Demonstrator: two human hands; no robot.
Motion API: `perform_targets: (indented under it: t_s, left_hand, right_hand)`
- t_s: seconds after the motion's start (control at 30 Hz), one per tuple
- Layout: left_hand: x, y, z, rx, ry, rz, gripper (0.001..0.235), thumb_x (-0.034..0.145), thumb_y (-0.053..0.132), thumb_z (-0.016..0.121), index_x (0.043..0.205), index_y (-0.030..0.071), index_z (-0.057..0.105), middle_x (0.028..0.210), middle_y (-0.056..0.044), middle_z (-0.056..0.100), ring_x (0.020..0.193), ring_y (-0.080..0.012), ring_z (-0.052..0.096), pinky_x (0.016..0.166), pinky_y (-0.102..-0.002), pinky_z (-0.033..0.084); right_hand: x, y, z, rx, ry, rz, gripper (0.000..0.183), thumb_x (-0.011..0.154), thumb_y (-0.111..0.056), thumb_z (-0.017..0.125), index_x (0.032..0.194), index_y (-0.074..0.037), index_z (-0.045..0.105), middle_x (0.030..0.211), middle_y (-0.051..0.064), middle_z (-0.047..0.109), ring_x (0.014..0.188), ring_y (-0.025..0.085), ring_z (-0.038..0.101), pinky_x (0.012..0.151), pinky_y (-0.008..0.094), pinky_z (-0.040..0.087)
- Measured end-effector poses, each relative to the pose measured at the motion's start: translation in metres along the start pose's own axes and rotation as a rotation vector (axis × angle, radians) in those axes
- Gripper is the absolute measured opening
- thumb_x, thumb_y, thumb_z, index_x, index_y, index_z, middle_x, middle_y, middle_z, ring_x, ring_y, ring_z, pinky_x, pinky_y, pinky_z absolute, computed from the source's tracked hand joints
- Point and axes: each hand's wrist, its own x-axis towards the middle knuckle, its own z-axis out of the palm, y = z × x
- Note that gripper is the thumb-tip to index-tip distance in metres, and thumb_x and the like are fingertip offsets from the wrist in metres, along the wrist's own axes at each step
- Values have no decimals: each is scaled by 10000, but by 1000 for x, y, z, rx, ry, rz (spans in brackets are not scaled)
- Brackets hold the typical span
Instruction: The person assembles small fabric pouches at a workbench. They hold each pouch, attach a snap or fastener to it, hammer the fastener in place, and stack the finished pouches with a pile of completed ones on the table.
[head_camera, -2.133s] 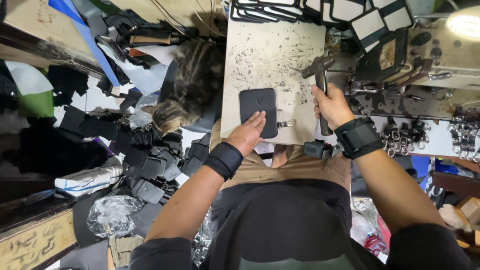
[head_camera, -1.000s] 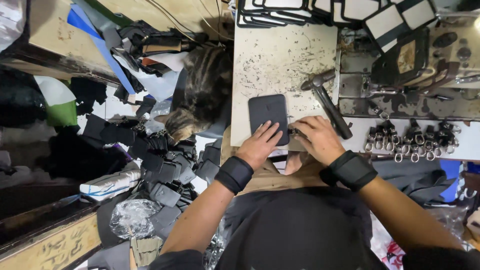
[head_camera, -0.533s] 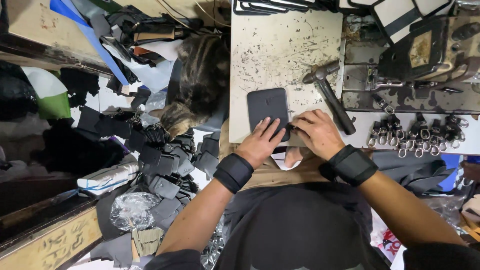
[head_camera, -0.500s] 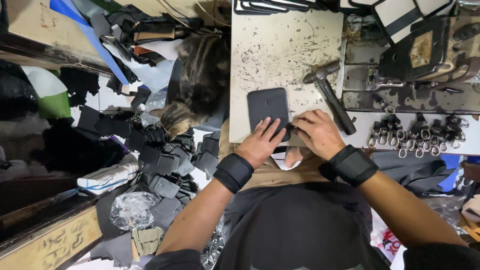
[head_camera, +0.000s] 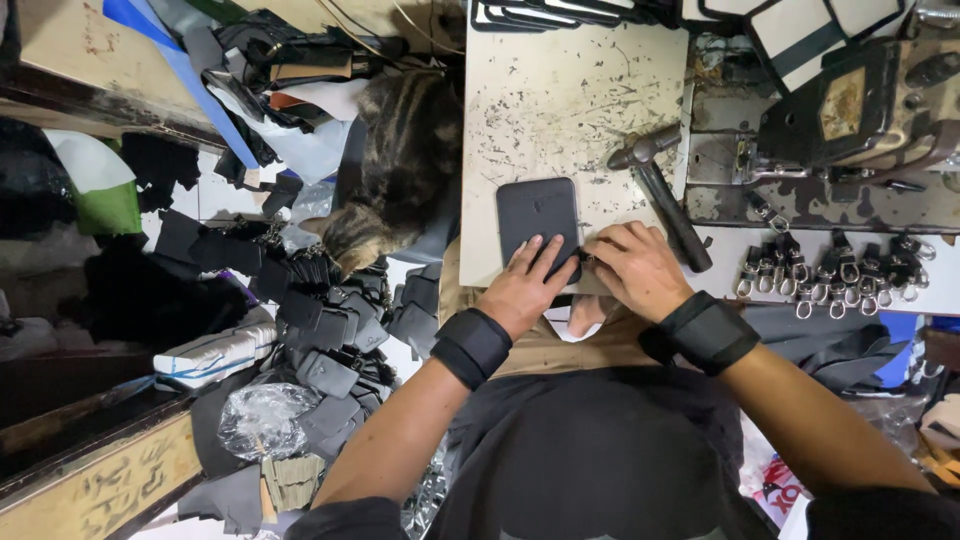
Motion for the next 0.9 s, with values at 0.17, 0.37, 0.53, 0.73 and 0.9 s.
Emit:
perform_targets:
  t_s: [0.17,0.37,0.53,0.73,0.9]
  left_hand:
    - [3,7,-1,-25,23,-49,460,956,215,670,1406,156,594,1459,-245,540,1246,-499,612,980,-555,553]
    - [5,11,-10,-108,-106,-67,581,869,87,709,1430,80,559,1479,-315,478,1270,-578,550,955,-604,550]
    - [0,9,6,-108,-60,-96,536,876,117,704,1399,98,589,1474,-283,500,1292,-549,550,1040,-588,510]
    - [-7,4,58,-70,-41,-99,574,856,205,747,1372,15,584,1484,-225,521,1328,-450,557,1106,-487,495]
    - [0,9,46,-90,-33,-143,553,861,134,709,1364,-42,565,1418,-230,567,1272,-426,603,1039,-429,550]
  right_hand:
    - [-6,22,-15,-132,213,145,397,852,-314,788,1206,-204,647,1166,36,599,1031,307,609,826,435,483]
    - [-12,51,-11,-128,252,347,596,860,-222,799,1371,-61,538,1092,163,538,977,450,612,781,521,512]
    - [-13,59,-11,77,145,488,382,993,-148,623,1334,1,537,996,303,623,943,570,648,796,620,516]
    - [-33,-9,-45,179,1,555,338,1035,-292,587,1270,-50,563,890,317,714,891,536,697,740,627,530]
    - [-43,-25,-37,152,-225,410,310,996,-391,564,1187,-150,533,878,208,749,893,431,741,754,551,589]
